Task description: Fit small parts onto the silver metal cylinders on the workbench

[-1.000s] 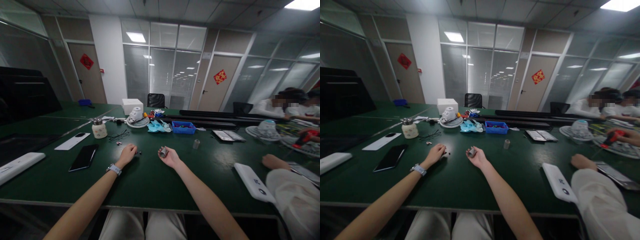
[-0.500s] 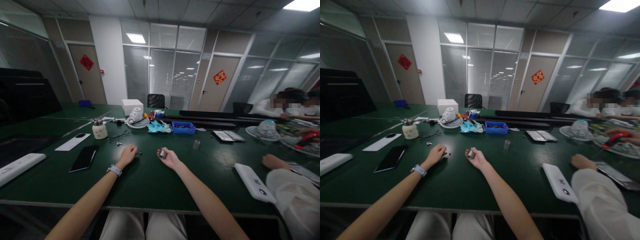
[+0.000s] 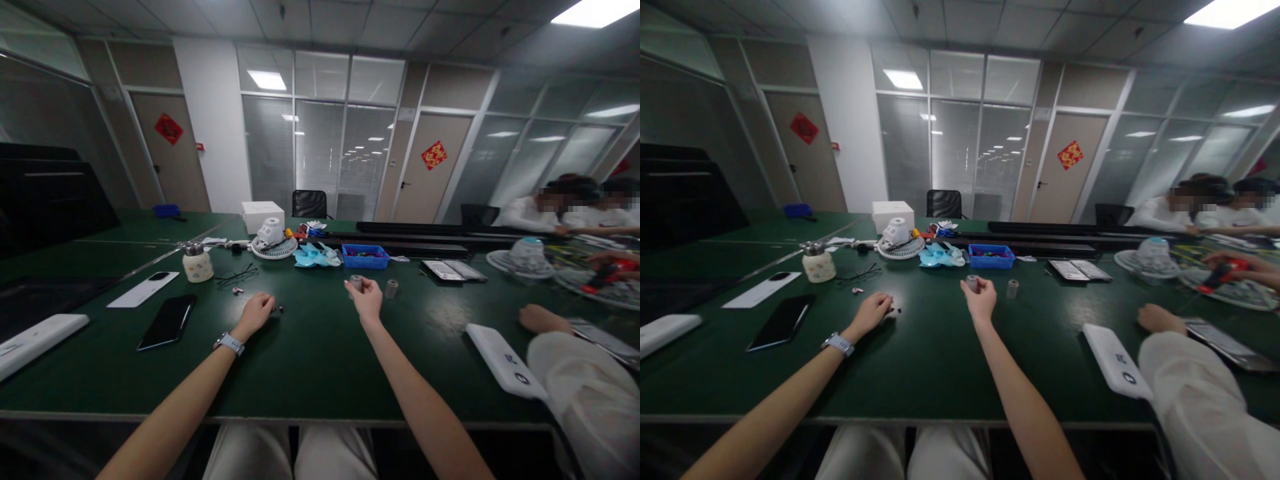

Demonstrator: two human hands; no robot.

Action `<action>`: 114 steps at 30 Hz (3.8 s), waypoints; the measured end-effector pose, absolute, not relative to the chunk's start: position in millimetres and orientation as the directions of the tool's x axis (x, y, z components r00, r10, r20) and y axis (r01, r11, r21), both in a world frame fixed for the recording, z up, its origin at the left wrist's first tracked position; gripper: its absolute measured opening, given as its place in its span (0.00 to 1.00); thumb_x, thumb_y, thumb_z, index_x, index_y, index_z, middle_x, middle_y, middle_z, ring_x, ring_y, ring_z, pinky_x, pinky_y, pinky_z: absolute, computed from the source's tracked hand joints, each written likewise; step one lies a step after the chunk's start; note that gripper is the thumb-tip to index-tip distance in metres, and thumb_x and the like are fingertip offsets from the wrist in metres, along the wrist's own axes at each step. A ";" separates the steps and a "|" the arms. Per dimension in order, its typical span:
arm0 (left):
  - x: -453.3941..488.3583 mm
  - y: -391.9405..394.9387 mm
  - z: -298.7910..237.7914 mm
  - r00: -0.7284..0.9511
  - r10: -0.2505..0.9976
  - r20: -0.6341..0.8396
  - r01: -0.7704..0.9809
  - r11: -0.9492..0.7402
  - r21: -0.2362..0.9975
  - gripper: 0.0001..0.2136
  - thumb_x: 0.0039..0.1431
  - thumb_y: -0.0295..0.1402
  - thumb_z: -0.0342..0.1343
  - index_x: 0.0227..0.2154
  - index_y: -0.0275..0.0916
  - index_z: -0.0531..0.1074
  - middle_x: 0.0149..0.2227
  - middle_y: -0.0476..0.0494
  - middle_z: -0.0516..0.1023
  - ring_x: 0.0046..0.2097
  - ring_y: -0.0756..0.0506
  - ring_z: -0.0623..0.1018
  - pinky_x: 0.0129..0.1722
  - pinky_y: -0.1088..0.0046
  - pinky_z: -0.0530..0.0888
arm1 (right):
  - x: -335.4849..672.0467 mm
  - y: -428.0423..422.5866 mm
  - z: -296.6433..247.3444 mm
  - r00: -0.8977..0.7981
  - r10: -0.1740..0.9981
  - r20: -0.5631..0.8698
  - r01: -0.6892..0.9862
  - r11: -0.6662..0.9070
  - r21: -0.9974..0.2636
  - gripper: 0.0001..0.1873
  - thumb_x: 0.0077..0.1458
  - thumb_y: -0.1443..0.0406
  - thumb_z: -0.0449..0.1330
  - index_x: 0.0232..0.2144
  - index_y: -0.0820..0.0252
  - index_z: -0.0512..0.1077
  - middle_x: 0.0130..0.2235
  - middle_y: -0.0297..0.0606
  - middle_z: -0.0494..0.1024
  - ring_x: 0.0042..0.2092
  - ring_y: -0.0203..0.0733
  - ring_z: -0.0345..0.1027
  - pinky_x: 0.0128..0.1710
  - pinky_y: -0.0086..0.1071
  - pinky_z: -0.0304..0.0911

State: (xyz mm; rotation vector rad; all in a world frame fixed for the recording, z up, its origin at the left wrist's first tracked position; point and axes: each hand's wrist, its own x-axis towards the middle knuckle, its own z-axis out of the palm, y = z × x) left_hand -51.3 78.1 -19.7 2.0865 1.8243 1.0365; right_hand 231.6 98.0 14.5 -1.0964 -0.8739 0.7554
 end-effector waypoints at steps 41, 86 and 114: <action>-55.1 79.2 -24.0 -0.257 0.860 0.441 0.713 -0.139 0.687 0.18 0.61 0.44 0.39 0.28 0.39 0.69 0.30 0.45 0.76 0.30 0.47 0.74 0.30 0.73 0.64 | 117.3 64.6 -25.1 -0.506 0.741 0.441 0.348 0.644 -0.681 0.18 0.52 0.61 0.60 0.47 0.45 0.72 0.61 0.33 0.60 0.63 0.46 0.48 0.62 0.46 0.38; -52.6 77.7 -22.5 -0.224 0.900 0.375 0.721 -0.106 0.685 0.18 0.59 0.45 0.41 0.27 0.39 0.71 0.29 0.45 0.77 0.31 0.46 0.74 0.30 0.73 0.64 | 420.5 104.0 1.9 0.518 0.692 0.502 0.835 -0.282 -0.473 0.18 0.54 0.55 0.54 0.44 0.50 0.76 0.36 0.43 0.80 0.33 0.46 0.70 0.29 0.33 0.56; -51.1 77.8 -21.7 -0.194 0.912 0.361 0.724 -0.115 0.680 0.19 0.58 0.46 0.40 0.27 0.39 0.71 0.28 0.45 0.77 0.30 0.46 0.74 0.30 0.72 0.64 | 399.9 113.7 1.1 0.196 0.622 0.758 0.980 -0.104 -0.169 0.31 0.55 0.49 0.49 0.53 0.61 0.67 0.50 0.48 0.73 0.54 0.52 0.61 0.58 0.52 0.39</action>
